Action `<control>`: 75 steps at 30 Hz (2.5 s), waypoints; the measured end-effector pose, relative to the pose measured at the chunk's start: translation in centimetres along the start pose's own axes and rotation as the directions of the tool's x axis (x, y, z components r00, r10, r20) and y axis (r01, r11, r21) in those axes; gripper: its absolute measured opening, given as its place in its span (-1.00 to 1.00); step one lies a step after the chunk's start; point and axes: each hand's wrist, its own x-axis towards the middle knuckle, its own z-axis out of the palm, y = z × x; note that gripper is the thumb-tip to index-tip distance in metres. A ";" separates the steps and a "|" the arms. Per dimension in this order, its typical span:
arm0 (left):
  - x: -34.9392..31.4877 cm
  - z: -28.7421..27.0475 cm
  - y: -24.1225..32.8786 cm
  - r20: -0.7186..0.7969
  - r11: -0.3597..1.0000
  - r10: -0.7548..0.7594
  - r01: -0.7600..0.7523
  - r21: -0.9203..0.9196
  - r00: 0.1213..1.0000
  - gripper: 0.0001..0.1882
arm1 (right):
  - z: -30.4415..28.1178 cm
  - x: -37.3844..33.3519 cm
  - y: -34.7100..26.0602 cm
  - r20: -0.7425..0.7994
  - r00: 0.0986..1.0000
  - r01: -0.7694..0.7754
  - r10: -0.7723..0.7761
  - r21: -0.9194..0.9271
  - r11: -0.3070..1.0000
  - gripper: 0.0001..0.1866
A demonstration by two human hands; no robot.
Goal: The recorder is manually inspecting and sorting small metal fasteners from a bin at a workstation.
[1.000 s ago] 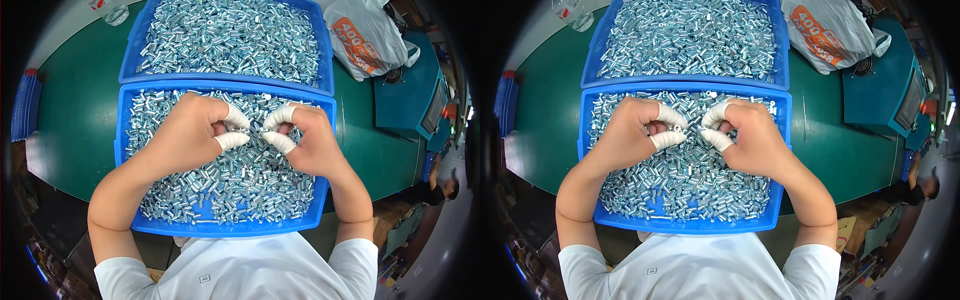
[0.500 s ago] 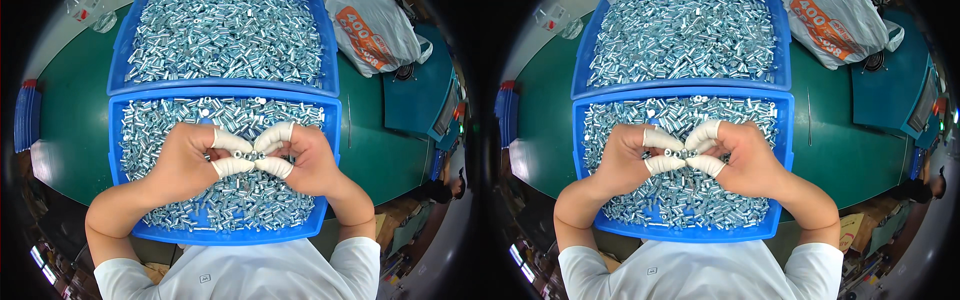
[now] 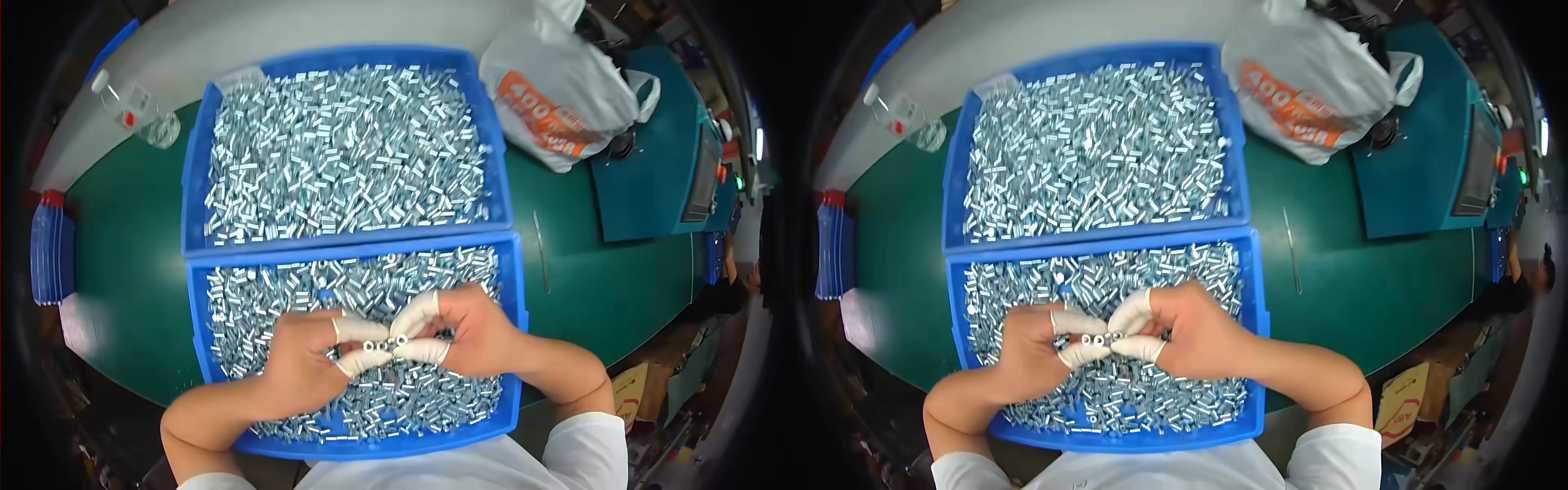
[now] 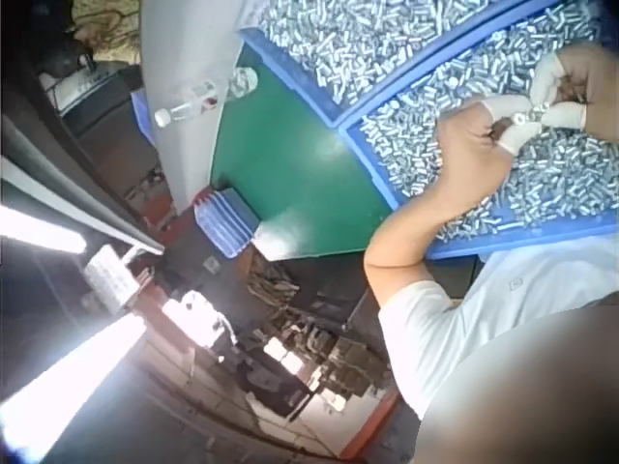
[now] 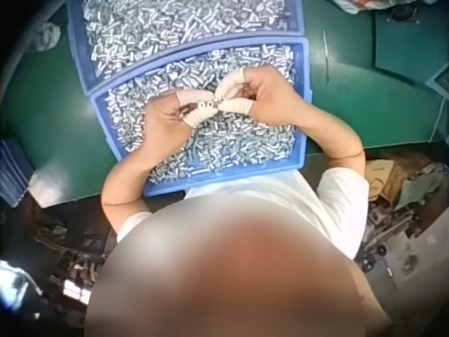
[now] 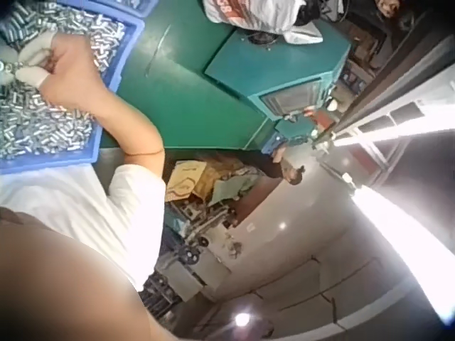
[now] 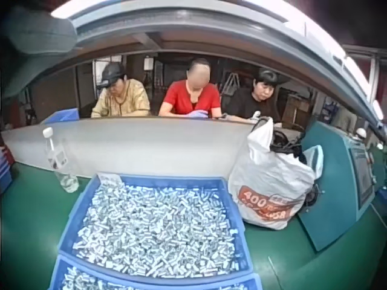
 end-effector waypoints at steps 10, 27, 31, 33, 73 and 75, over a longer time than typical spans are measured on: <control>-0.5 0.0 -0.2 0.057 0.941 -0.176 0.185 -0.285 0.983 -0.82 | 0.3 -0.1 0.1 0.024 1.000 -0.008 0.008 0.004 1.000 -0.80; 0.1 -0.8 0.3 0.130 0.946 -0.179 0.207 -0.251 0.975 -0.76 | 0.0 0.3 -0.5 0.027 0.997 0.078 -0.075 -0.128 0.989 -0.79; 0.1 -0.8 0.4 0.096 0.994 -0.059 0.067 -0.089 0.994 -0.77 | -0.1 0.3 -0.5 0.036 0.996 0.091 -0.085 -0.187 0.978 -0.78; 0.1 -0.6 0.4 0.086 0.998 -0.023 0.028 -0.060 0.996 -0.77 | -0.1 0.2 -0.6 0.035 0.996 0.087 -0.081 -0.192 0.978 -0.78; -0.3 -0.4 -0.1 0.104 0.994 0.098 -0.093 -0.055 0.990 -0.78 | -0.3 0.4 -0.7 0.121 0.992 0.002 0.018 -0.162 0.987 -0.78; -0.3 -0.4 -0.1 0.109 0.994 0.099 -0.093 -0.060 0.989 -0.78 | -0.2 0.4 -0.7 0.118 0.993 0.004 0.014 -0.157 0.988 -0.78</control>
